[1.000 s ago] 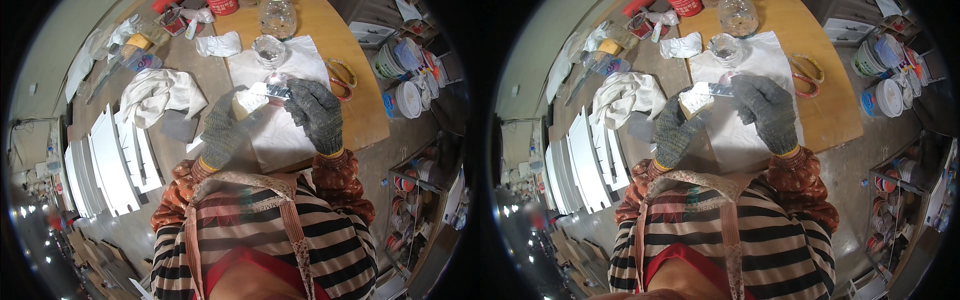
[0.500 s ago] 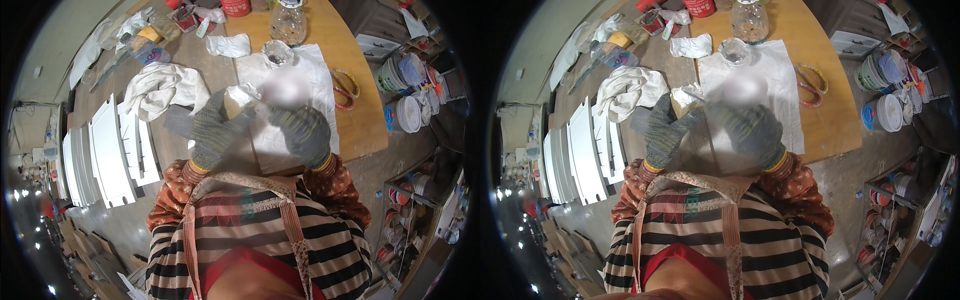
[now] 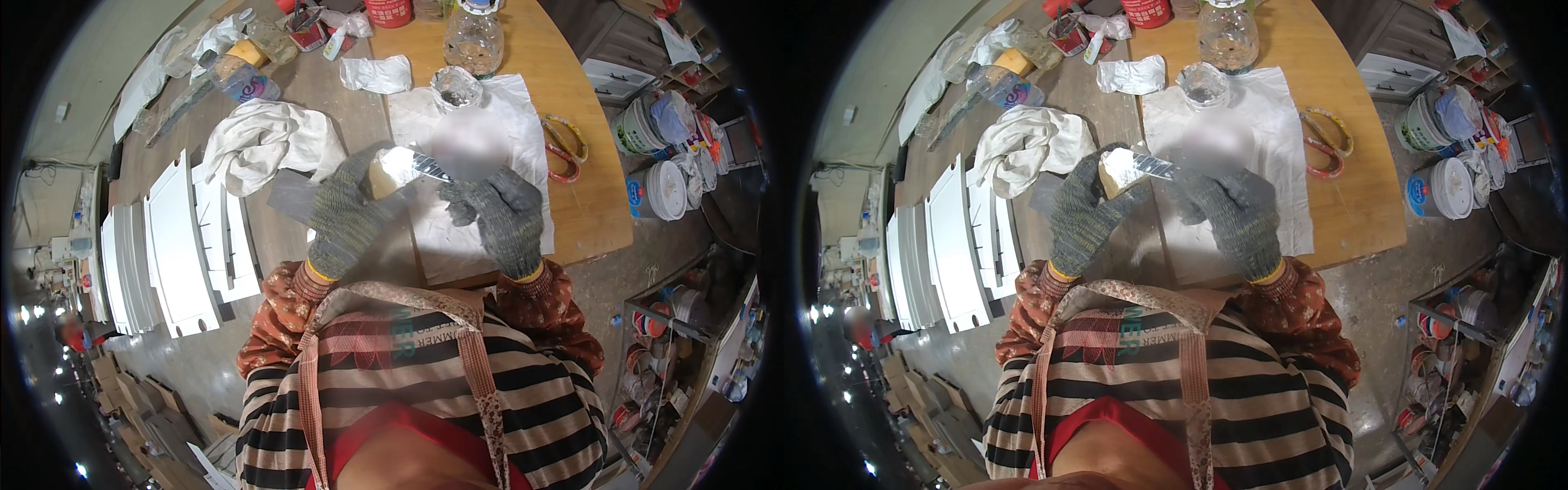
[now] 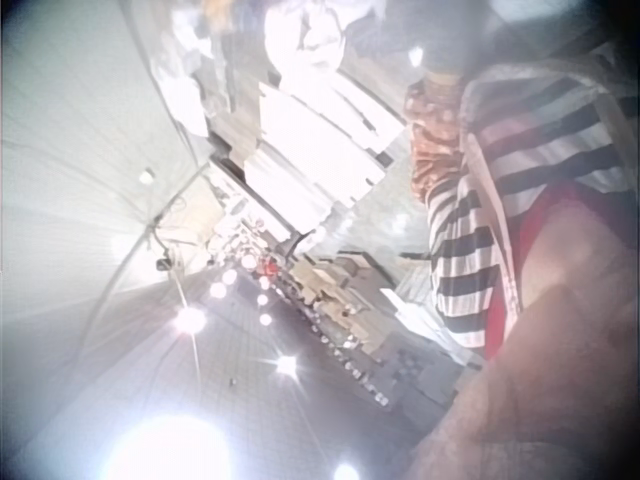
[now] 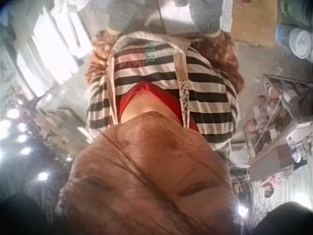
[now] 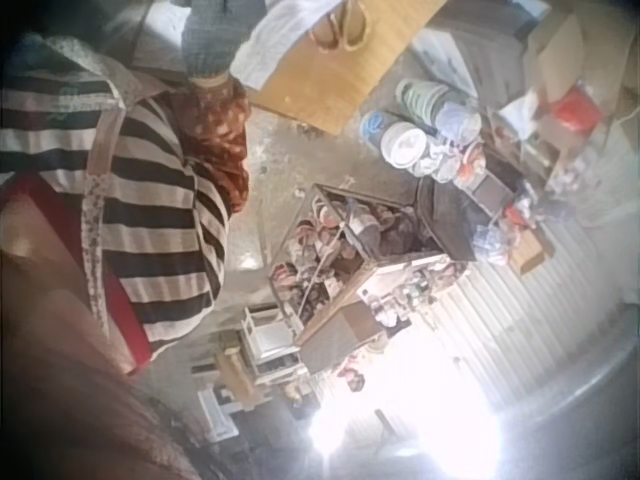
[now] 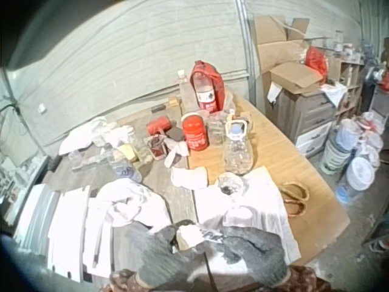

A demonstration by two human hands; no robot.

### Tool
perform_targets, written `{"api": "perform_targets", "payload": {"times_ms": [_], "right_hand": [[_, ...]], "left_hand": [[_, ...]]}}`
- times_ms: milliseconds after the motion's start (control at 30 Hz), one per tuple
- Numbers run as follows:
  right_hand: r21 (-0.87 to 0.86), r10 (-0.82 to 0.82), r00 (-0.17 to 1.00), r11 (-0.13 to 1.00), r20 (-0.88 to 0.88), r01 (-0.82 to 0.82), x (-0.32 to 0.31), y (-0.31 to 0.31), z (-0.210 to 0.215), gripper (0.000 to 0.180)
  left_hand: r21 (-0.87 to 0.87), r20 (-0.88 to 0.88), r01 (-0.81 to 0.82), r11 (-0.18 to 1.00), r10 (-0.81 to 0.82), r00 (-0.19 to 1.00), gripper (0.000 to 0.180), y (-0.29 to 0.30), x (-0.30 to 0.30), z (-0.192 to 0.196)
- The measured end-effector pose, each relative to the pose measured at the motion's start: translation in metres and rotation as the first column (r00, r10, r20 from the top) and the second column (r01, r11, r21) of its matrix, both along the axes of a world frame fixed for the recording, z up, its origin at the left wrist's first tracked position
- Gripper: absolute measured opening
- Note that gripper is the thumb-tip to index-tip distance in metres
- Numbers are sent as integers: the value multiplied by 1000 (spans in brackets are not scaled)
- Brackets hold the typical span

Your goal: The person applies a white substance to wooden panels using a small handheld applicator and a block, wipes the surfaces with a cloth, and then moves the panels.

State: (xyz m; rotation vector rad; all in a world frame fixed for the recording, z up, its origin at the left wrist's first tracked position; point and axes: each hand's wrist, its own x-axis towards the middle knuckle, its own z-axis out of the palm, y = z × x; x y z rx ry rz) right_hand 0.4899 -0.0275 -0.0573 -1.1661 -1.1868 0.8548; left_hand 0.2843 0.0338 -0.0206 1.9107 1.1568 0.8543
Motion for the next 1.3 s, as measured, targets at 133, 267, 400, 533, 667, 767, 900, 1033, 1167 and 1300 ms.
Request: {"api": "perform_targets", "payload": {"times_ms": [133, 267, 400, 533, 667, 767, 900, 1033, 1167, 1300], "right_hand": [[-223, 1, 875, 967, -484, -124, -4, 7, -7, 17], [-247, -6, 881, 961, -474, -127, -6, 6, 11, 12], [-204, 17, 746, 958, -665, -203, -4, 7, -2, 15], [-34, 15, 986, 999, -164, -21, 2, 4, 8, 14], [183, -25, 977, 983, 212, -14, 4, -4, 15, 15], [465, -199, 766, 873, 612, -144, 13, -2, 15, 19], [418, -165, 709, 887, 686, -198, 15, -3, 13, 25], [301, -122, 625, 935, 771, -188, 17, -3, 14, 30], [419, -259, 653, 903, 712, -98, 16, -1, -6, 28], [273, -121, 930, 962, 346, 24, 5, -8, -6, 24]], "left_hand": [[30, -154, -13, 999, 18, 988, 52, 0, -2, 8], [128, -160, -18, 992, 39, 986, 55, -1, -5, 5], [148, -172, -10, 989, 35, 984, 56, 0, -4, 5], [345, -189, 25, 938, 43, 981, 56, 2, -11, -7], [16, -139, -53, 998, 54, 989, 56, 4, -11, -6], [27, -155, -45, 999, 49, 987, 57, 5, -19, -14], [-65, -219, -33, 997, 18, 976, 59, 2, -13, 4], [95, -367, 41, 995, -3, 930, 62, 1, -14, 7], [74, -285, 24, 997, -2, 959, 61, 0, -19, -1], [-59, -193, -66, 996, 53, 980, 60, 1, -17, 1]]}}
